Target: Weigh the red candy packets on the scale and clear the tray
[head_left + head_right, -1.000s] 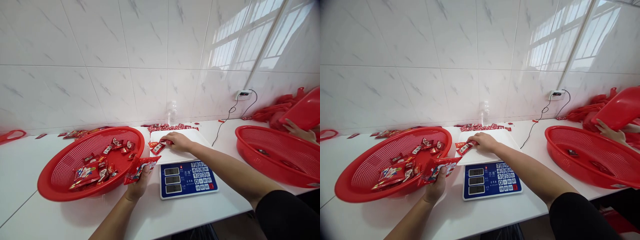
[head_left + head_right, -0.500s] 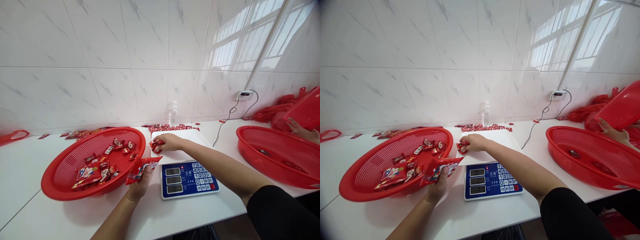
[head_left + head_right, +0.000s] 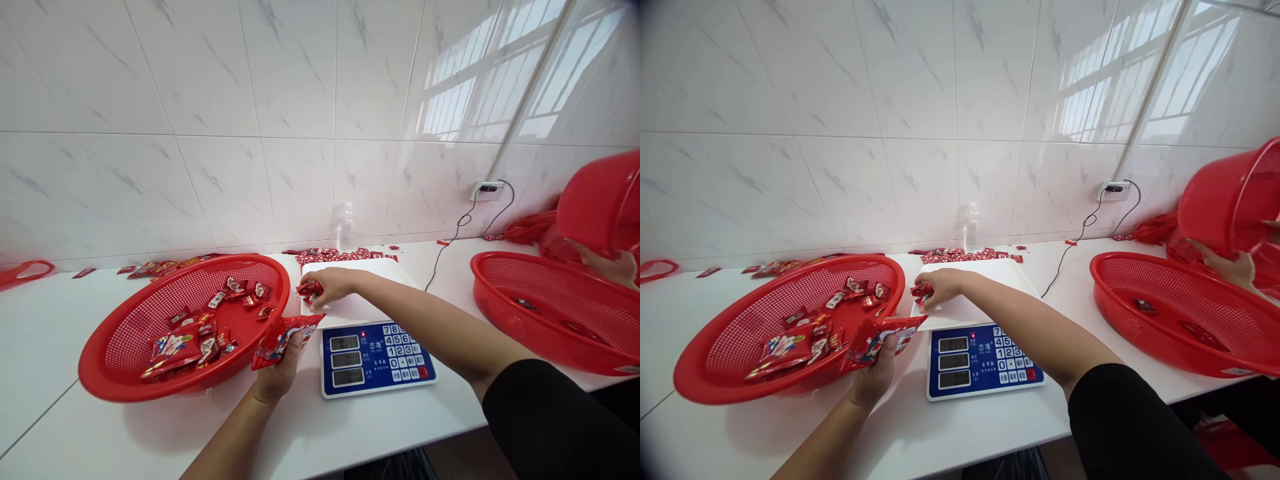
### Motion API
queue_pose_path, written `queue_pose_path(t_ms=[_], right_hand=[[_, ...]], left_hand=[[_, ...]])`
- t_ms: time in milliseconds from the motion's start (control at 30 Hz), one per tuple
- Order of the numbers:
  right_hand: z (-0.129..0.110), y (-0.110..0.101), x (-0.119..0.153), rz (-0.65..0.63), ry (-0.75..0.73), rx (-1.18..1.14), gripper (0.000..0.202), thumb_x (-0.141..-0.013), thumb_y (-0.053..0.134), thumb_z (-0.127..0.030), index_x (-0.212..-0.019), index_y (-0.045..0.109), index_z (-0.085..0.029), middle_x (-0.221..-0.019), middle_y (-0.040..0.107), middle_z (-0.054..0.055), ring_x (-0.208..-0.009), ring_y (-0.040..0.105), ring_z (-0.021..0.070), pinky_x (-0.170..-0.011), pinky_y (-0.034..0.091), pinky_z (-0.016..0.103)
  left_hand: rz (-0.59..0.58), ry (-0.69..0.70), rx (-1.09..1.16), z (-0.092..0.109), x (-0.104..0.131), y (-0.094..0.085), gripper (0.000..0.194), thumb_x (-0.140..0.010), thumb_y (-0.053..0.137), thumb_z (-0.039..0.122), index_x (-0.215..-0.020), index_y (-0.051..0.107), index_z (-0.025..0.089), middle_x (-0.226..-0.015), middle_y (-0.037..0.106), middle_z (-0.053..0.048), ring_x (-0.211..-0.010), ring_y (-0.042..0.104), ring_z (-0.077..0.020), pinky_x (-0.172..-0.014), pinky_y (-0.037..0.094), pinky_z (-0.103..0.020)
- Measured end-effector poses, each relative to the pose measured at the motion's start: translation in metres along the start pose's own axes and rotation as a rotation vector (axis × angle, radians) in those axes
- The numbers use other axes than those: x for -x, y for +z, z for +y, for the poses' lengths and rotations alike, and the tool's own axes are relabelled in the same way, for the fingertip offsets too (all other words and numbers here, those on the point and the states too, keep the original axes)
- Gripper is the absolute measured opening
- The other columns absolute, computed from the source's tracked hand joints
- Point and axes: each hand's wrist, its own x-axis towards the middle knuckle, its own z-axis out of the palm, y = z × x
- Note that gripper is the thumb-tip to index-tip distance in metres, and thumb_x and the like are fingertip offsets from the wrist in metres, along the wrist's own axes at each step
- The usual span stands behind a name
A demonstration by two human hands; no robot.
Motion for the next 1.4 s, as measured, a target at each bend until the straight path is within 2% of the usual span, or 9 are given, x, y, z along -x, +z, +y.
queue_pose_path(t_ms=[200, 400, 667, 900, 1133, 1400], right_hand=[[-0.003, 0.000, -0.005, 0.002, 0.053, 0.054, 0.069, -0.063, 0.075, -0.044, -0.125, 0.051, -0.029, -0.106, 0.068, 0.002, -0.090, 0.063, 0.0210, -0.073, 0.045, 0.028], [-0.003, 0.002, -0.006, 0.029, 0.059, 0.071, 0.061, -0.066, 0.072, -0.042, -0.122, 0.052, -0.028, -0.104, 0.068, 0.002, -0.087, 0.063, 0.0199, -0.070, 0.045, 0.026], [-0.002, 0.006, -0.010, 0.065, 0.038, 0.080, 0.056, -0.065, 0.070, -0.034, -0.118, 0.054, -0.026, -0.106, 0.067, 0.003, -0.090, 0.062, 0.0203, -0.071, 0.045, 0.026], [-0.003, 0.008, -0.009, 0.087, 0.042, 0.092, 0.050, -0.067, 0.068, -0.031, -0.116, 0.055, -0.027, -0.101, 0.069, 0.002, -0.084, 0.063, 0.0193, -0.065, 0.043, 0.025], [-0.004, 0.017, -0.010, 0.173, 0.025, 0.135, 0.045, -0.069, 0.063, -0.028, -0.113, 0.056, -0.026, -0.098, 0.069, 0.003, -0.085, 0.062, 0.0218, -0.061, 0.039, 0.026], [-0.002, 0.021, -0.006, 0.288, 0.005, 0.147, 0.038, -0.075, 0.063, -0.033, -0.112, 0.056, -0.026, -0.106, 0.068, 0.003, -0.092, 0.061, 0.0216, -0.068, 0.039, 0.026]], left_hand=[[0.003, 0.022, -0.003, 0.005, -0.003, 0.001, 0.028, -0.087, 0.056, 0.043, -0.097, 0.069, 0.020, -0.091, 0.074, -0.006, -0.086, 0.070, -0.0228, -0.080, 0.058, -0.033], [-0.005, 0.054, 0.004, 0.007, -0.004, 0.000, 0.026, -0.087, 0.056, 0.039, -0.097, 0.069, 0.019, -0.093, 0.074, -0.006, -0.086, 0.070, -0.0215, -0.080, 0.058, -0.031], [-0.024, -0.008, 0.027, 0.004, -0.001, 0.000, 0.026, -0.085, 0.057, 0.040, -0.097, 0.070, 0.021, -0.092, 0.074, -0.005, -0.087, 0.070, -0.0231, -0.082, 0.059, -0.034], [-0.046, -0.023, 0.032, 0.006, -0.002, 0.000, 0.026, -0.084, 0.057, 0.042, -0.094, 0.071, 0.021, -0.089, 0.074, -0.004, -0.084, 0.070, -0.0226, -0.082, 0.059, -0.034], [-0.046, 0.020, 0.034, 0.010, -0.006, 0.000, 0.022, -0.085, 0.057, 0.037, -0.091, 0.070, 0.020, -0.087, 0.074, -0.004, -0.080, 0.071, -0.0210, -0.077, 0.059, -0.031], [-0.037, -0.002, 0.012, 0.006, -0.004, 0.000, 0.026, -0.083, 0.058, 0.043, -0.088, 0.071, 0.021, -0.087, 0.075, -0.004, -0.079, 0.071, -0.0212, -0.078, 0.059, -0.031]])
